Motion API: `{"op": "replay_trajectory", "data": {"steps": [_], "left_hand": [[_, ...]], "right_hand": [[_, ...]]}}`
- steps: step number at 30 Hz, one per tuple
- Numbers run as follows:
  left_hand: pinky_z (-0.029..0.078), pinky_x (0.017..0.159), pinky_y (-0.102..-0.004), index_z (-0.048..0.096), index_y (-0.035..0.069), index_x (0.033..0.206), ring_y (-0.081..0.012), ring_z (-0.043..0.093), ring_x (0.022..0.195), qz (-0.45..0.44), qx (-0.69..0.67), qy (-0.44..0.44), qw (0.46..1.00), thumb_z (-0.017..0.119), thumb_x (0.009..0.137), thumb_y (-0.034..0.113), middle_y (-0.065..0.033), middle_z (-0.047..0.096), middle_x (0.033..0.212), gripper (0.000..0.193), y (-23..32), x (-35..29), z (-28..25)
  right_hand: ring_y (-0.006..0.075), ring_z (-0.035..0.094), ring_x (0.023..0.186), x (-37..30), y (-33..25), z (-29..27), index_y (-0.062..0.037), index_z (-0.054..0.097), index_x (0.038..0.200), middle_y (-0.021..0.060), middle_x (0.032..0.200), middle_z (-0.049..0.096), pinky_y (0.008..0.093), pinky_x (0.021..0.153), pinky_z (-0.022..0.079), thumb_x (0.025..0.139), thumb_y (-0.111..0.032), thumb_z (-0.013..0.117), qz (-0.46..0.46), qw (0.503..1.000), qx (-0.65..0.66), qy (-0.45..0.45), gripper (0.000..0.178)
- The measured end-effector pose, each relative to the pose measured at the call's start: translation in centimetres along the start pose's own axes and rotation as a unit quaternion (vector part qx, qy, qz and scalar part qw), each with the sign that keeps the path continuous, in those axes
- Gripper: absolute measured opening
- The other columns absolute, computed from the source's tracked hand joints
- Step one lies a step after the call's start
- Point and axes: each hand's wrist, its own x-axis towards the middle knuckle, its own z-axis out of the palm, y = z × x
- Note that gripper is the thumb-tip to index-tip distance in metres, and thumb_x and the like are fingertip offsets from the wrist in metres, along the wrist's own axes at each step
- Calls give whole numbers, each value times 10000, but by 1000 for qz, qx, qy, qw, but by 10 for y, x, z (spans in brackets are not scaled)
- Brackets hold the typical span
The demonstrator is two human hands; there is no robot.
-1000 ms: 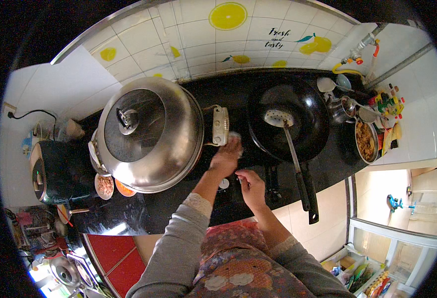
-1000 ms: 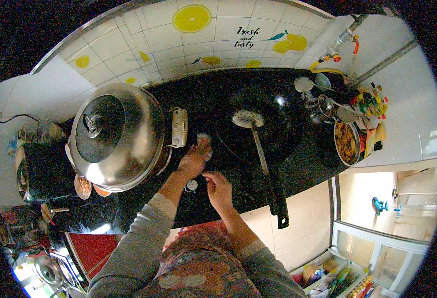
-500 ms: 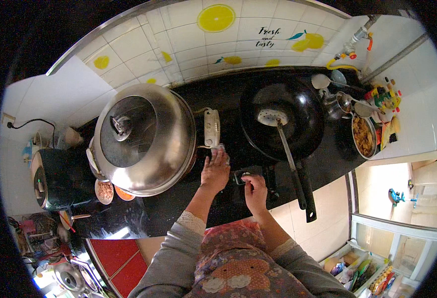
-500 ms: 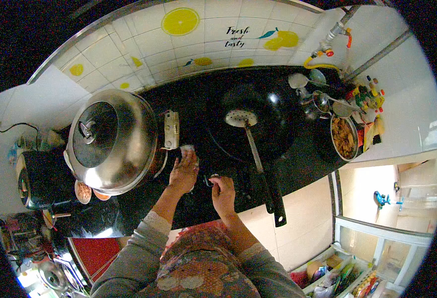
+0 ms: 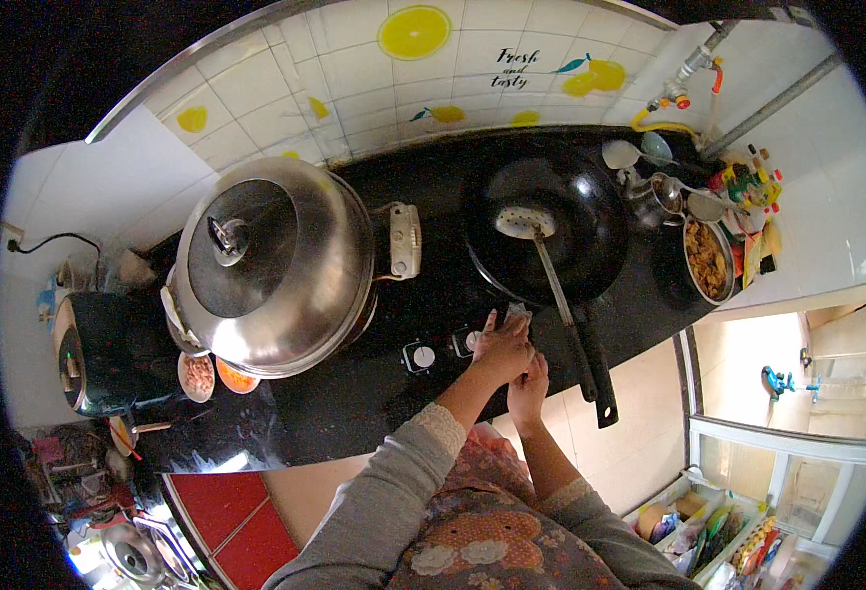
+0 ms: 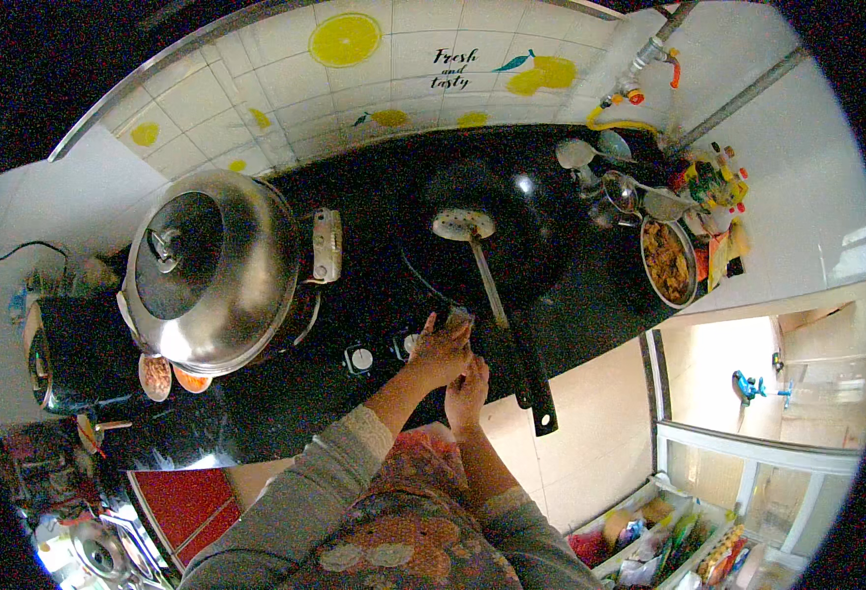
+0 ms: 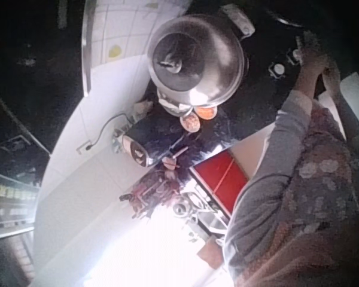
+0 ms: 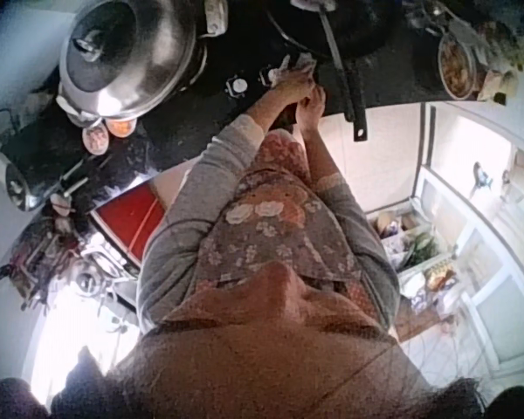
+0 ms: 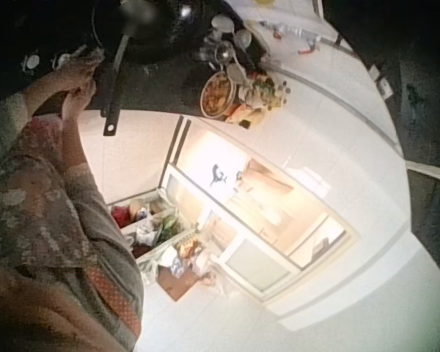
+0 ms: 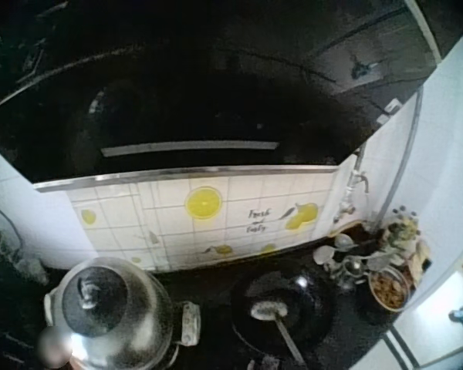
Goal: The person wipes the kitchen countertop with a cloth, moves a bowl of vegetables to the sink, washes the cloth under running water, and continues wiping the countertop and stove area. The person also handles a bowl of cooked food and a ladle before rinsing the cloth again.
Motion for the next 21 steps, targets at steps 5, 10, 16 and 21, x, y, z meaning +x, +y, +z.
{"op": "replay_trajectory", "data": {"steps": [5,10,16,21], "left_hand": [[167,1146,-583,573,99,1295,-247,349,1387,-52,-17,205,977,500,914,266,-45,453,1454,422,-1,-30,21],[231,1133,-565,573,86,1267,-261,388,1358,-70,-165,256,950,564,872,167,-48,531,1356,403,14,-102,16],[229,1144,-543,545,63,1291,-274,335,1393,-143,-192,271,932,583,836,110,-76,501,1371,459,13,-157,32],[243,1133,-553,553,74,1264,-293,381,1362,-154,-180,281,930,608,796,91,-79,520,1356,472,3,-167,43]], "right_hand": [[346,502,1167,9,-13,-8,-56,549,1220,147,1272,538,468,977,401,881,-64,544,-71,997,-15,1,339],[301,299,1412,45,1,1,-73,385,1439,80,1528,321,524,1146,215,923,-97,504,-205,952,-154,-167,530],[297,272,1426,53,24,9,-21,382,1427,107,1540,293,521,1145,219,930,-99,486,-175,947,-253,-93,514],[297,386,1360,22,-5,32,5,514,1271,110,1448,437,533,1127,243,920,-68,509,-224,948,-188,-125,358]]}}
